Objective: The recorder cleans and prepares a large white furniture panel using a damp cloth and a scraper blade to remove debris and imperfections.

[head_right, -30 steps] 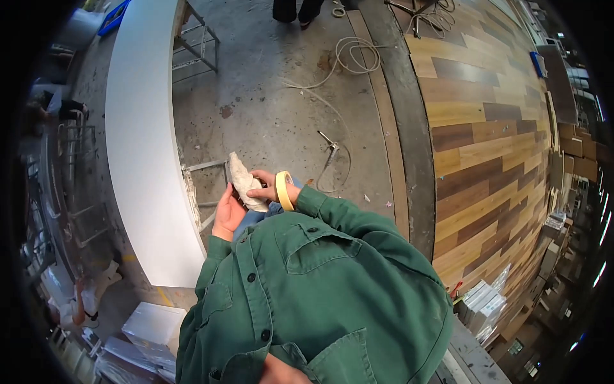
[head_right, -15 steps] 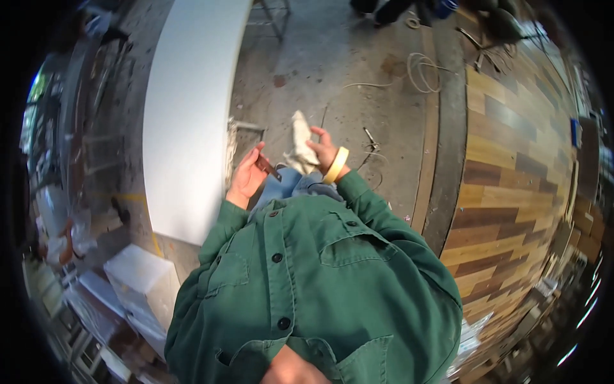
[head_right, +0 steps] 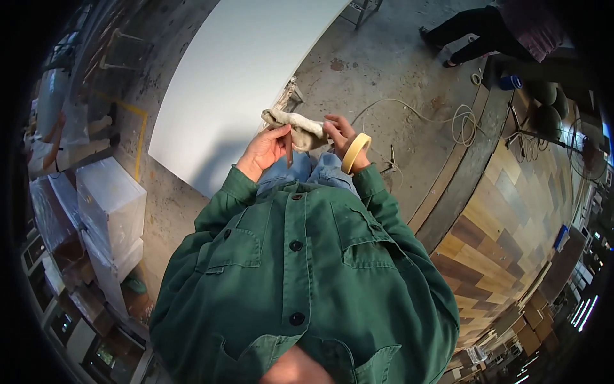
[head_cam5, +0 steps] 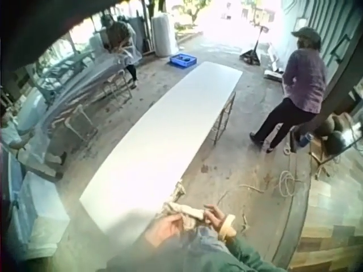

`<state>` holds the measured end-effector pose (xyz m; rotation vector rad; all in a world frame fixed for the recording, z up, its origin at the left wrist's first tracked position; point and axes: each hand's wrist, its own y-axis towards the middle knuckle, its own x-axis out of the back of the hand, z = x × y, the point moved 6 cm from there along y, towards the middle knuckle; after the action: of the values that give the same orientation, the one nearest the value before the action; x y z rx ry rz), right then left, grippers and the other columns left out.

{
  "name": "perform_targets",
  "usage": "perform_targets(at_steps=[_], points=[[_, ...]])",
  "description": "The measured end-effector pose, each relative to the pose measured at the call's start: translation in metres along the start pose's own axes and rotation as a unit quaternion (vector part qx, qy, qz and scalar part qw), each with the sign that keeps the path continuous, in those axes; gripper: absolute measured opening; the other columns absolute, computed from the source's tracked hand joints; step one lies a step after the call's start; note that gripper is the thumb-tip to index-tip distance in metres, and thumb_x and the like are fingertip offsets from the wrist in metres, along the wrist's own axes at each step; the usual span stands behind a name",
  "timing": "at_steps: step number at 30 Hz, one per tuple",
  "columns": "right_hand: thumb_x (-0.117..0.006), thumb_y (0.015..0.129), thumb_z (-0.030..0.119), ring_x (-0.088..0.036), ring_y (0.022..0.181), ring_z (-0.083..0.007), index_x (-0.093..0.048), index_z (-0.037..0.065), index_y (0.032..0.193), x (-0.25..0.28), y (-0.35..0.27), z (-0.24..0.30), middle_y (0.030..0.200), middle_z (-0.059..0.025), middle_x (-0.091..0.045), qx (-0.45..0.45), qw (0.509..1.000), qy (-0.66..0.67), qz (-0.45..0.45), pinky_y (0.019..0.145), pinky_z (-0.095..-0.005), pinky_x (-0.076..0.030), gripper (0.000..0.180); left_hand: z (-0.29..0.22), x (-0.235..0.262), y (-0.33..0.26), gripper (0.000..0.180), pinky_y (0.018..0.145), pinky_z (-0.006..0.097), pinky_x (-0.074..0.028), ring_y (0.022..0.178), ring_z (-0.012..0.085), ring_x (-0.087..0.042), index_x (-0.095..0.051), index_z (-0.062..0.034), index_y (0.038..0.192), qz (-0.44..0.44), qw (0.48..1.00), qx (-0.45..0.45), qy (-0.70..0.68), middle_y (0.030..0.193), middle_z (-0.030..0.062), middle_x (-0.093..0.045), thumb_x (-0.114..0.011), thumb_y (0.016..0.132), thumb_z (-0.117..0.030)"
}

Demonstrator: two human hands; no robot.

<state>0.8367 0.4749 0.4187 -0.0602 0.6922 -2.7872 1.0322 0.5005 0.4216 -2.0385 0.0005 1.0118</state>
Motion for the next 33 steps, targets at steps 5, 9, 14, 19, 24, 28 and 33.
perform_targets(at_steps=[5, 9, 14, 19, 24, 28, 33], points=[[-0.066, 0.088, 0.031, -0.056, 0.068, -0.0119, -0.062, -0.001, 0.093, -0.006, -0.01, 0.032, 0.074, -0.006, -0.062, 0.059, 0.994, -0.092, -0.024, 0.06, -0.0284, -0.047, 0.033, -0.01, 0.006, 0.015, 0.022, 0.063, 0.026, -0.046, 0.079, 0.0123, -0.062, -0.062, -0.012, 0.102, -0.075, 0.992, -0.097, 0.011, 0.089, -0.0003, -0.065, -0.071, 0.082, -0.01], [-0.067, 0.088, 0.033, -0.057, 0.068, -0.0096, -0.062, 0.008, 0.092, -0.051, -0.021, 0.023, 0.081, -0.0006, -0.063, -0.134, 0.982, 0.048, 0.121, 0.057, -0.0242, -0.046, 0.026, 0.005, 0.014, 0.031, 0.024, 0.071, 0.028, -0.051, 0.085, 0.0158, -0.063, -0.061, -0.0069, 0.105, -0.06, 0.991, -0.118, 0.021, 0.095, 0.0038, -0.065, -0.069, 0.082, -0.004], [-0.068, 0.087, 0.02, -0.056, 0.057, -0.0096, -0.056, 0.01, 0.085, -0.049, -0.029, -0.021, 0.071, -0.0001, -0.063, -0.149, 0.951, 0.18, 0.201, 0.052, -0.0243, -0.044, 0.016, 0.022, 0.0, 0.019, 0.028, 0.077, 0.028, -0.047, 0.095, 0.0155, -0.058, -0.058, -0.0121, 0.113, -0.087, 0.988, -0.079, 0.098, 0.103, 0.0022, -0.061, -0.066, 0.086, -0.012], [-0.068, 0.087, 0.02, -0.057, 0.061, -0.0089, -0.061, 0.009, 0.089, -0.005, -0.057, -0.014, 0.073, 0.0006, -0.064, -0.172, 0.946, 0.175, 0.212, 0.055, -0.0239, -0.044, 0.013, -0.012, 0.04, 0.019, 0.033, 0.079, 0.026, -0.045, 0.091, 0.0124, -0.055, -0.06, -0.0072, 0.107, -0.166, 0.946, -0.239, 0.143, 0.1, 0.0015, -0.061, -0.072, 0.082, -0.024], [-0.067, 0.087, 0.019, -0.057, 0.058, -0.0094, -0.061, 0.01, 0.086, 0.033, -0.056, -0.031, 0.071, 0.0028, -0.062, -0.189, 0.942, 0.24, 0.143, 0.052, -0.0254, -0.045, 0.011, -0.064, 0.119, 0.004, 0.06, 0.098, 0.042, -0.043, 0.118, 0.0263, -0.05, -0.043, -0.0053, 0.133, -0.135, 0.955, -0.249, -0.087, 0.129, 0.0112, -0.051, -0.06, 0.089, -0.043], [-0.064, 0.09, 0.021, -0.059, 0.063, -0.0103, -0.06, 0.01, 0.084, 0.043, -0.048, -0.035, 0.076, 0.0002, -0.065, -0.193, 0.936, 0.254, 0.148, 0.057, -0.0255, -0.047, 0.013, -0.123, 0.152, -0.054, 0.053, 0.09, 0.041, -0.048, 0.111, 0.0274, -0.055, -0.044, -0.003, 0.128, -0.341, 0.824, -0.454, 0.003, 0.126, 0.0129, -0.052, -0.068, 0.083, -0.016], [-0.066, 0.088, 0.021, -0.06, 0.06, -0.0117, -0.06, 0.009, 0.084, 0.018, -0.004, -0.023, 0.073, -0.0011, -0.065, -0.241, 0.935, 0.191, 0.177, 0.056, -0.026, -0.048, 0.013, -0.135, 0.174, -0.11, 0.039, 0.086, 0.043, -0.047, 0.105, 0.0304, -0.051, -0.05, -0.0003, 0.114, -0.545, 0.529, -0.53, 0.378, 0.115, 0.0168, -0.048, -0.067, 0.08, -0.007]])
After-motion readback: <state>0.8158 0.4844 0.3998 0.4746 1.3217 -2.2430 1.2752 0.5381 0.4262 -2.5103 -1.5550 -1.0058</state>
